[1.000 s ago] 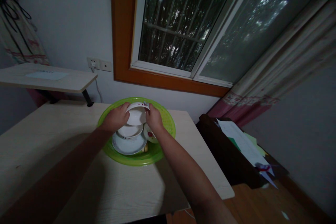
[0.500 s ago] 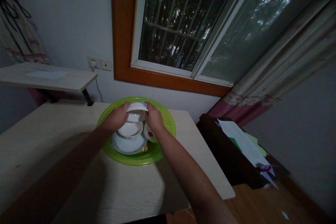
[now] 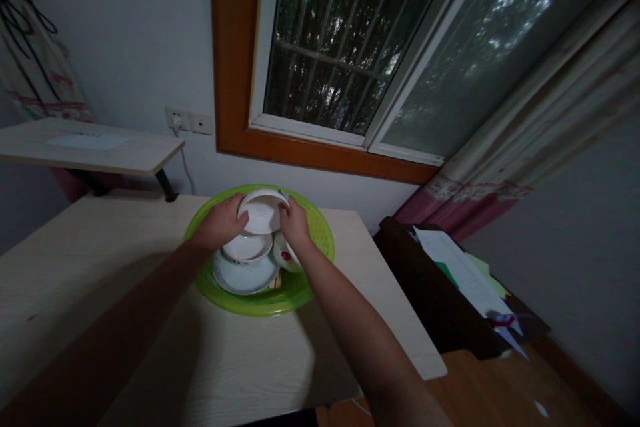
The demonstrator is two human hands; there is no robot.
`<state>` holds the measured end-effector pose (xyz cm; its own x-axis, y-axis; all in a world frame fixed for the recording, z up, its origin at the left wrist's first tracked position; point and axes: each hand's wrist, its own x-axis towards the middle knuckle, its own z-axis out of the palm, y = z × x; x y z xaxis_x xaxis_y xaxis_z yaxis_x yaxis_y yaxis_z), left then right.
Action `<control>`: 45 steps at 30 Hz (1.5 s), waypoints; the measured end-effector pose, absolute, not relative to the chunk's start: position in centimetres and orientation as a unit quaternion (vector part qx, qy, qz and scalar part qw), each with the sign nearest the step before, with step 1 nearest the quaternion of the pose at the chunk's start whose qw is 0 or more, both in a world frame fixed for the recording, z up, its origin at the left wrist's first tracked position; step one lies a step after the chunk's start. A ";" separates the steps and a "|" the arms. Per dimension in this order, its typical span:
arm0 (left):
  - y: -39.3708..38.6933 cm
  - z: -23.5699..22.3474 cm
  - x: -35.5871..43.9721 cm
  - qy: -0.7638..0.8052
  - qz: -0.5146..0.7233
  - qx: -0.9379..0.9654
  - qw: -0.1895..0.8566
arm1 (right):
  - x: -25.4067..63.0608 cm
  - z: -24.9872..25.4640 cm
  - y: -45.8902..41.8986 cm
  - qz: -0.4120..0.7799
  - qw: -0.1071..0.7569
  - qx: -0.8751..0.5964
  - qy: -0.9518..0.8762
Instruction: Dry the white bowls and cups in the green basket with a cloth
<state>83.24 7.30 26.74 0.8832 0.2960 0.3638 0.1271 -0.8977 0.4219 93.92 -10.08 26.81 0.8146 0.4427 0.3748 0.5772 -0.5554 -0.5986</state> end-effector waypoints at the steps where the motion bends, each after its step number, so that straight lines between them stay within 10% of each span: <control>1: 7.3 26.7 83.3 0.119 0.201 0.951 0.202 | 94.1 26.7 -10.0 -0.088 0.379 -0.876 -0.285; 17: 6.8 27.3 82.4 0.081 0.184 0.962 0.187 | 92.0 27.8 -10.5 -0.119 0.248 -0.874 -0.401; 32: 7.6 26.5 83.3 0.098 0.199 0.944 0.243 | 94.8 25.5 -9.6 -0.059 0.429 -0.856 -0.282; 45: 7.1 27.0 82.6 0.057 0.196 0.954 0.220 | 92.4 27.5 -10.5 -0.118 0.246 -0.875 -0.400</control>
